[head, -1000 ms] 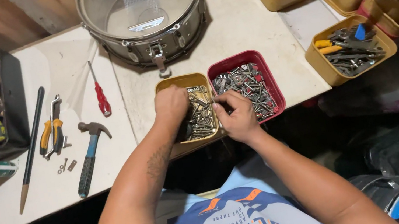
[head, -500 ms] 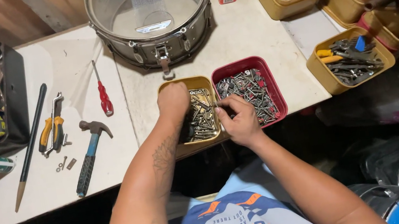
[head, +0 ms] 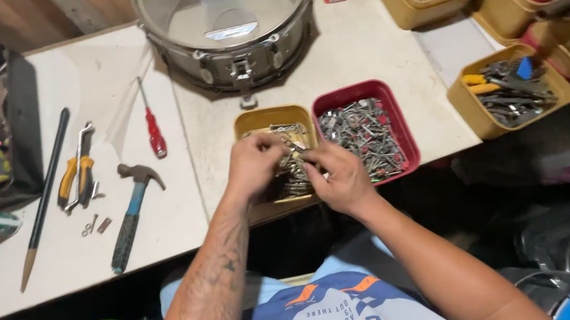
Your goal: The person sorts small metal fasteners, such as screws and nails, between two plastic containers on a workbench. They pick up items from one container and place them into the other, occasionally picking up a hammer from the table.
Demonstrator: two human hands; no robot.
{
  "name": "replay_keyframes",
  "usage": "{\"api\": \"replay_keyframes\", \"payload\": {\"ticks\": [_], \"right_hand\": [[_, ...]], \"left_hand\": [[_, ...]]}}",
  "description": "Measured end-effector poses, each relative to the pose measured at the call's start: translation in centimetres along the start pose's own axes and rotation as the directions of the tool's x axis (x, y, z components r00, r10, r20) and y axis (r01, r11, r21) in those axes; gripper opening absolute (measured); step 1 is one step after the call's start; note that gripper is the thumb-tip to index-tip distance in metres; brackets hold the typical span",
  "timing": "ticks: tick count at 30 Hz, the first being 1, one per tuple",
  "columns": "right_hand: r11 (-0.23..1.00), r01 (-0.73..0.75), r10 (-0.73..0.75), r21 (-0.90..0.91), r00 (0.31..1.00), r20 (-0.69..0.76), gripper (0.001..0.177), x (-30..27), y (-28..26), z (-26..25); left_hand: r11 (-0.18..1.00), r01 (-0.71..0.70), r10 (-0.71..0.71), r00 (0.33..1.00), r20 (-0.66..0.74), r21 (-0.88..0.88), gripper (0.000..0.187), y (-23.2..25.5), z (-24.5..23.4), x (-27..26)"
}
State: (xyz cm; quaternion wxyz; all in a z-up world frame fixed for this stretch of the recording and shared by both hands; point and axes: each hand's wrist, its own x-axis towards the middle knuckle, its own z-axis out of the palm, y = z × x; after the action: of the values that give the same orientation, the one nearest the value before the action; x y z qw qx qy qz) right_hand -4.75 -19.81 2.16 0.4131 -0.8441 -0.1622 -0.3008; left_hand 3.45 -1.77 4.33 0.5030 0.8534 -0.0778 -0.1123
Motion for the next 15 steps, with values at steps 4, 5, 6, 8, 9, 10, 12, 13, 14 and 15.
{"api": "replay_keyframes", "payload": {"ticks": [4,5,6,8,9,10,12,13,14,15], "right_hand": [[0.993,0.079,-0.071,-0.089,0.994,0.089,0.014,-0.3,0.2,0.3],[0.986,0.093,-0.081,-0.140,0.992,0.093,0.012,-0.5,0.8,0.4],[0.976,0.108,-0.091,-0.191,0.991,0.098,0.010,-0.7,1.5,0.4],[0.976,0.095,-0.077,-0.197,0.992,0.097,0.009,-0.6,1.2,0.1],[0.976,0.085,-0.068,-0.200,0.994,0.091,0.009,-0.5,1.1,-0.1],[0.975,0.081,-0.063,-0.207,0.994,0.090,0.009,-0.6,1.1,-0.1],[0.976,0.077,-0.058,-0.206,0.994,0.094,0.009,-0.6,1.0,0.0],[0.975,0.073,-0.054,-0.211,0.994,0.093,0.009,-0.7,1.1,-0.1],[0.974,0.075,-0.053,-0.216,0.993,0.105,0.009,-0.7,1.1,-0.1],[0.973,0.080,-0.055,-0.217,0.991,0.119,0.009,-0.7,1.2,0.0]], "left_hand": [[0.925,0.069,-0.088,0.995,-0.035,-0.375,0.026,-2.1,1.1,-3.3],[0.865,0.027,-0.045,0.999,-0.024,-0.501,0.026,-2.4,1.1,-3.2],[0.786,-0.011,-0.001,1.000,-0.020,-0.619,0.028,-2.7,1.2,-3.2],[0.798,-0.035,0.031,0.999,-0.018,-0.601,0.026,-3.1,1.3,-2.9],[0.812,-0.065,0.067,0.998,-0.019,-0.580,0.025,-3.2,1.3,-2.7],[0.810,-0.063,0.069,0.998,-0.012,-0.583,0.025,-3.7,1.5,-2.5],[0.871,-0.114,0.122,0.992,-0.014,-0.477,0.025,-4.5,1.7,-1.9],[0.871,-0.113,0.124,0.992,-0.009,-0.478,0.025,-4.6,1.8,-1.9],[0.880,-0.124,0.141,0.990,0.002,-0.458,0.024,-4.7,1.8,-1.8],[0.889,-0.136,0.155,0.988,0.008,-0.437,0.023,-4.9,1.8,-1.8]]}}
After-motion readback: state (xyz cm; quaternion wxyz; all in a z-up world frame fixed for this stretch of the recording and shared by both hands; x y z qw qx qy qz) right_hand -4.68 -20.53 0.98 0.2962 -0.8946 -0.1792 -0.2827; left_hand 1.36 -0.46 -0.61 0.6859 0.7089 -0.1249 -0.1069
